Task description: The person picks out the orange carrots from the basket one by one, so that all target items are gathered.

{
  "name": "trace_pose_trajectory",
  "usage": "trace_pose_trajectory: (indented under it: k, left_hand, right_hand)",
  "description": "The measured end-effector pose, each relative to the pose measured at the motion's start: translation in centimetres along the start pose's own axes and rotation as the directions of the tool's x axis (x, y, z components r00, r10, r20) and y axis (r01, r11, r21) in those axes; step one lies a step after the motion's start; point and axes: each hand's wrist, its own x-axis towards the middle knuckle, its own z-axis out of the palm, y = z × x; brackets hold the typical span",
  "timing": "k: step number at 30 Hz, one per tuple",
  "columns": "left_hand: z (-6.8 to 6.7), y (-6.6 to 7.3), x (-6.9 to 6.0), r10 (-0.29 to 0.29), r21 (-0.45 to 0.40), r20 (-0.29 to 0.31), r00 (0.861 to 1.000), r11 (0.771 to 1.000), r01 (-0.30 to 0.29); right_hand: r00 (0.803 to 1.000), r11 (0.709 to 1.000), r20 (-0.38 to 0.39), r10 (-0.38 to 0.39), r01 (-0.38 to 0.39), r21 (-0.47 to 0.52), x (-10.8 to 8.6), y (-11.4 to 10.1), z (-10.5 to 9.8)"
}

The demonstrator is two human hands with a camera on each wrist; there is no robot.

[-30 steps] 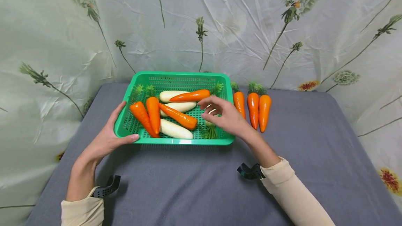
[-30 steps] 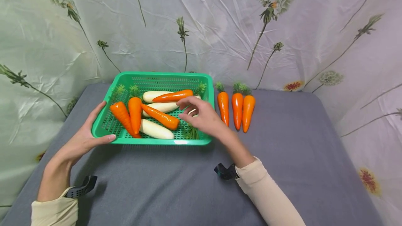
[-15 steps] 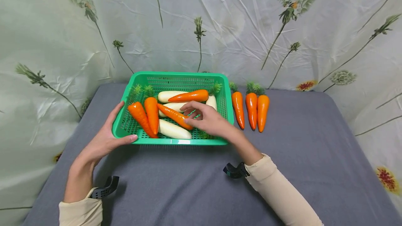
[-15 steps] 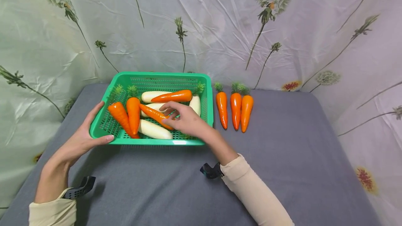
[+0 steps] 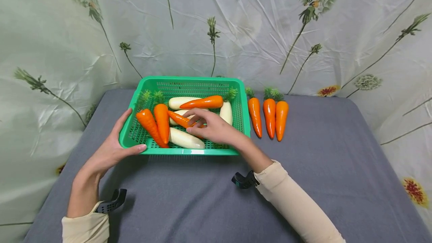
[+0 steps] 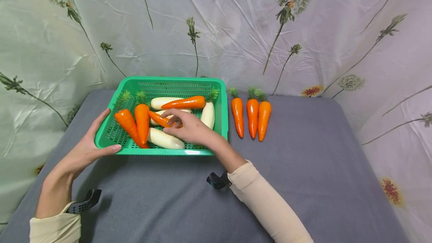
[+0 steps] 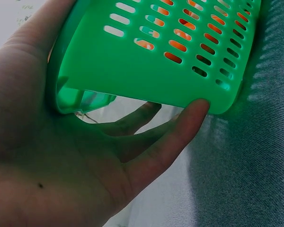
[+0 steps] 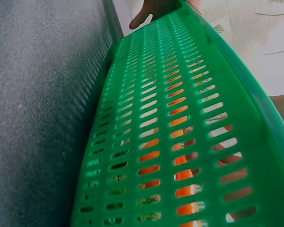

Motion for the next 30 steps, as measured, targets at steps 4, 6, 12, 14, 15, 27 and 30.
trace_pose_trajectory:
  k: [4, 6, 12, 14, 15, 27, 30]
  left_hand:
    - [0.0, 0.0, 0.0, -0.003, 0.006, -0.001, 1.0, 1.0, 0.003]
    - [0.0, 0.0, 0.0, -0.001, 0.0, -0.001, 1.0, 1.0, 0.001]
    - [0.0, -0.2, 0.1, 0.005, -0.015, -0.004, 1.0, 1.0, -0.005]
    - [0.0, -0.2, 0.1, 0.001, -0.012, -0.002, 1.0, 1.0, -0.001]
    - [0.0, -0.2, 0.1, -0.001, -0.01, -0.002, 1.0, 1.0, 0.001]
    - [0.0, -0.1, 0.1, 0.015, -0.003, -0.002, 1.0, 1.0, -0.015]
    - [0.1, -0.1, 0.1, 0.02, -0.002, -0.004, 1.0, 1.0, -0.02]
  right_hand:
    - [0.999, 1.0, 0.024, -0.021, 0.021, 0.008, 0.7, 0.0, 0.1]
    - [0.999, 1.0, 0.041, -0.03, 0.031, -0.002, 1.1, 0.0, 0.2]
    - [0.996, 0.999, 0.092, -0.005, 0.008, -0.043, 1.8, -0.4, 0.8]
    - [0.994, 0.999, 0.108, 0.013, -0.008, -0.044, 2.1, -0.5, 1.1]
    - [0.993, 0.999, 0.114, 0.022, -0.017, -0.042, 2.2, -0.6, 1.3]
    - [0.985, 0.998, 0.164, 0.06, -0.06, -0.003, 3.5, -0.7, 2.7]
    - [0.984, 0.998, 0.163, 0.07, -0.07, -0.003, 3.7, -0.6, 2.7]
